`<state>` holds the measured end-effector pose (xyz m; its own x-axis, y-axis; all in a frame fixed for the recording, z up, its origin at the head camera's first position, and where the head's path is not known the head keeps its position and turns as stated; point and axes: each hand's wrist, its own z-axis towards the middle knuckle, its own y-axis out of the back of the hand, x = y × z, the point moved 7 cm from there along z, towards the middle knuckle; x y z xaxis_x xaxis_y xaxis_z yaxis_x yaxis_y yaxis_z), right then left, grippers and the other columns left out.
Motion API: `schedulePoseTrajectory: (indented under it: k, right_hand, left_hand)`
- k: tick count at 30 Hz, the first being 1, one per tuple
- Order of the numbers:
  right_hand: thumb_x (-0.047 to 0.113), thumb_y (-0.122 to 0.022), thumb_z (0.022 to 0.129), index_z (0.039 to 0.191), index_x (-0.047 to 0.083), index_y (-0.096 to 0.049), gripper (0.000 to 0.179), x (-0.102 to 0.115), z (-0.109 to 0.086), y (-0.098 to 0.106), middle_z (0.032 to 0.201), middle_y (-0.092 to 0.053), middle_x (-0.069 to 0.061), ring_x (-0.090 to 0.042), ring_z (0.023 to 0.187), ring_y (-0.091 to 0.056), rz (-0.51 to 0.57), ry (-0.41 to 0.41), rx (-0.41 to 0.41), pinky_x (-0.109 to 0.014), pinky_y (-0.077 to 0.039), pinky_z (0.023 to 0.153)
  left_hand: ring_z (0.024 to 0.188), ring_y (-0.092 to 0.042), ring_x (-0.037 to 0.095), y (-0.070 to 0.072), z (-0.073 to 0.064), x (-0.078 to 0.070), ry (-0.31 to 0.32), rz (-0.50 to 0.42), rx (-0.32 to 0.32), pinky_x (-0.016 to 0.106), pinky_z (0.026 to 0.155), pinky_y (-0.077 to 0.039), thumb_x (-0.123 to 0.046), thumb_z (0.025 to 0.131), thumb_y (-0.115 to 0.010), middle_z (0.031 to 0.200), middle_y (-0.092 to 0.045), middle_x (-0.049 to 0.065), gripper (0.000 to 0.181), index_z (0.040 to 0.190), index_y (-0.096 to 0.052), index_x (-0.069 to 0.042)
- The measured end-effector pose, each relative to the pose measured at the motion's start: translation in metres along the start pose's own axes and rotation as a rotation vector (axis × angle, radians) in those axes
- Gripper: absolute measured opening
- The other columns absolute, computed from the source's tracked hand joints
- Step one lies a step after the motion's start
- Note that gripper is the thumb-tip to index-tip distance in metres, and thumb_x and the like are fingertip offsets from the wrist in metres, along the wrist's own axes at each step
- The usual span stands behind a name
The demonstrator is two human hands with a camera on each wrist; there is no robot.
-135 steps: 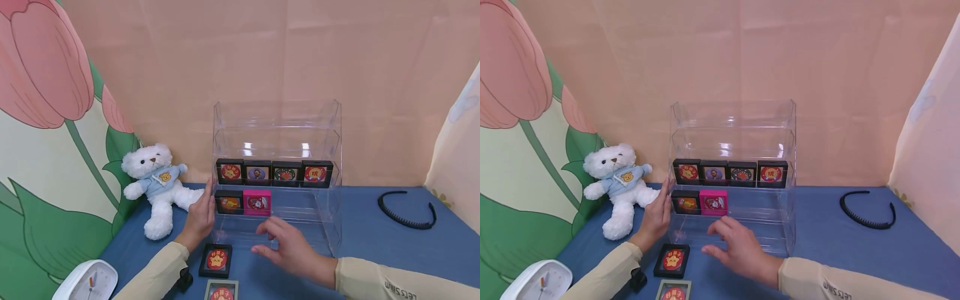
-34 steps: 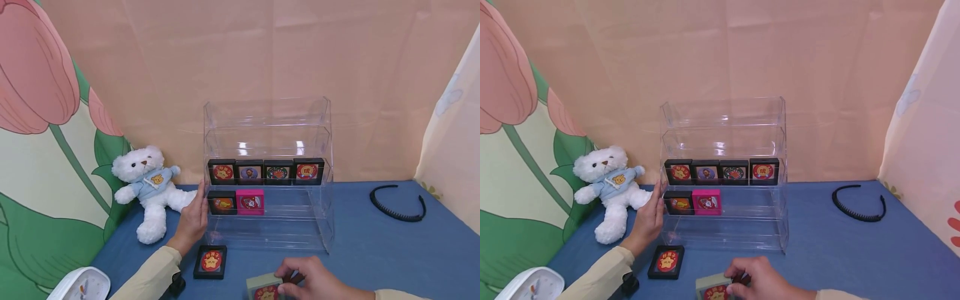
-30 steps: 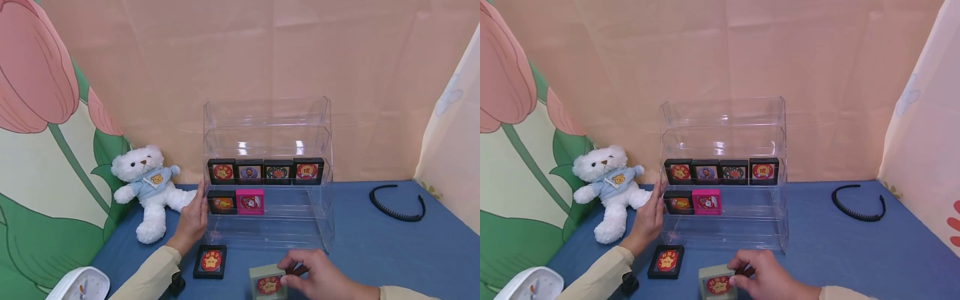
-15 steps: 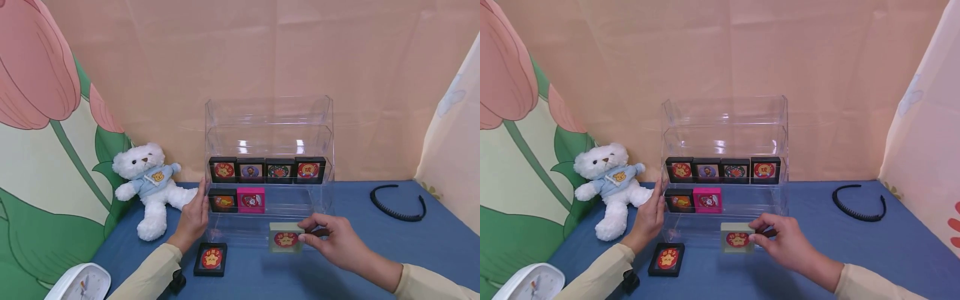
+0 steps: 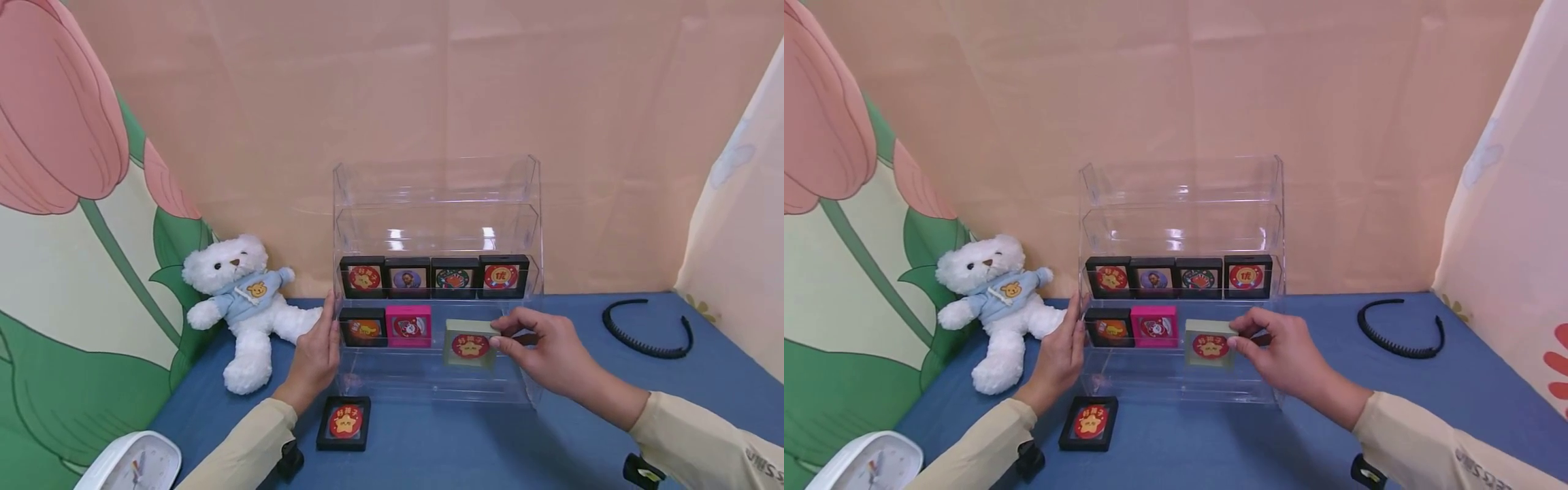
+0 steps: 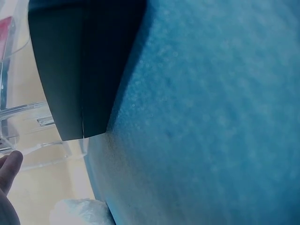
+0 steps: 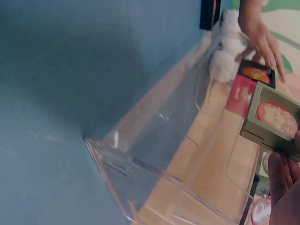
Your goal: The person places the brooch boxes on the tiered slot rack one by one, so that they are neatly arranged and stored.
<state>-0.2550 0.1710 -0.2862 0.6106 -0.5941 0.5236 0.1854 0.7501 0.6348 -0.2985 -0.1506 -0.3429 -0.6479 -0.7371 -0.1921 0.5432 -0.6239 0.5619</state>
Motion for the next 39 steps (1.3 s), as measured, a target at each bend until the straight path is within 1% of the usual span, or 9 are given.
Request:
schedulePoseTrajectory:
  k: [3, 6, 12, 17, 22, 30, 39]
  right_hand:
    - [0.006, -0.077, 0.078, 0.093, 0.011, -0.068, 0.019, -0.001, 0.009, 0.002, 0.089, -0.068, 0.001, -0.012, 0.076, -0.065, -0.03, -0.008, -0.007, -0.029, -0.056, 0.064]
    - [0.008, -0.077, 0.079, 0.094, 0.011, -0.067, 0.018, -0.003, 0.017, 0.0, 0.089, -0.068, 0.001, -0.014, 0.077, -0.064, -0.048, -0.015, -0.003, -0.03, -0.057, 0.065]
    - [0.008, -0.076, 0.08, 0.095, 0.012, -0.067, 0.018, -0.006, 0.029, -0.006, 0.091, -0.068, -0.002, -0.016, 0.079, -0.064, -0.043, -0.025, 0.013, -0.031, -0.057, 0.065]
    - [0.008, -0.076, 0.08, 0.095, 0.01, -0.068, 0.017, -0.011, 0.036, -0.012, 0.087, -0.067, -0.001, -0.015, 0.077, -0.063, -0.051, -0.042, 0.016, -0.031, -0.057, 0.064]
    - [0.008, -0.076, 0.08, 0.094, 0.009, -0.069, 0.016, -0.014, 0.038, -0.02, 0.084, -0.067, 0.002, -0.013, 0.075, -0.063, -0.052, -0.064, 0.023, -0.028, -0.056, 0.064]
    - [0.008, -0.076, 0.08, 0.093, 0.008, -0.068, 0.015, -0.017, 0.036, -0.026, 0.084, -0.068, 0.0, -0.015, 0.073, -0.066, -0.065, -0.096, 0.039, -0.031, -0.057, 0.063]
    - [0.008, -0.077, 0.079, 0.091, 0.01, -0.068, 0.014, -0.018, 0.035, -0.03, 0.082, -0.068, 0.0, -0.015, 0.071, -0.067, -0.062, -0.083, 0.05, -0.033, -0.057, 0.063]
  left_hand:
    - [0.121, -0.047, 0.029, 0.0, 0.001, 0.0, 0.001, 0.008, -0.003, 0.041, 0.089, -0.046, -0.002, 0.094, -0.051, 0.144, -0.038, 0.014, 0.064, 0.15, -0.019, -0.001]
    - [0.12, -0.048, 0.03, 0.001, 0.001, 0.0, -0.004, 0.012, -0.008, 0.041, 0.088, -0.046, -0.001, 0.094, -0.051, 0.144, -0.039, 0.015, 0.064, 0.15, -0.02, 0.0]
    - [0.12, -0.048, 0.03, 0.001, -0.001, 0.0, -0.007, 0.008, -0.007, 0.041, 0.088, -0.046, -0.002, 0.094, -0.051, 0.144, -0.039, 0.015, 0.064, 0.15, -0.02, 0.0]
    - [0.119, -0.049, 0.029, -0.001, -0.001, 0.001, 0.0, 0.009, -0.001, 0.04, 0.088, -0.046, -0.003, 0.095, -0.05, 0.144, -0.038, 0.014, 0.064, 0.151, -0.018, -0.003]
    - [0.119, -0.049, 0.029, -0.001, -0.001, 0.001, -0.002, 0.011, -0.001, 0.04, 0.088, -0.046, -0.003, 0.094, -0.05, 0.145, -0.038, 0.014, 0.065, 0.151, -0.018, -0.004]
    - [0.119, -0.049, 0.029, 0.0, -0.001, 0.0, 0.002, 0.016, 0.007, 0.039, 0.088, -0.046, -0.003, 0.094, -0.051, 0.144, -0.039, 0.014, 0.065, 0.151, -0.018, -0.004]
    - [0.121, -0.047, 0.029, 0.0, -0.001, 0.0, 0.008, 0.019, 0.013, 0.039, 0.089, -0.045, -0.003, 0.095, -0.051, 0.144, -0.039, 0.014, 0.066, 0.151, -0.017, -0.004]
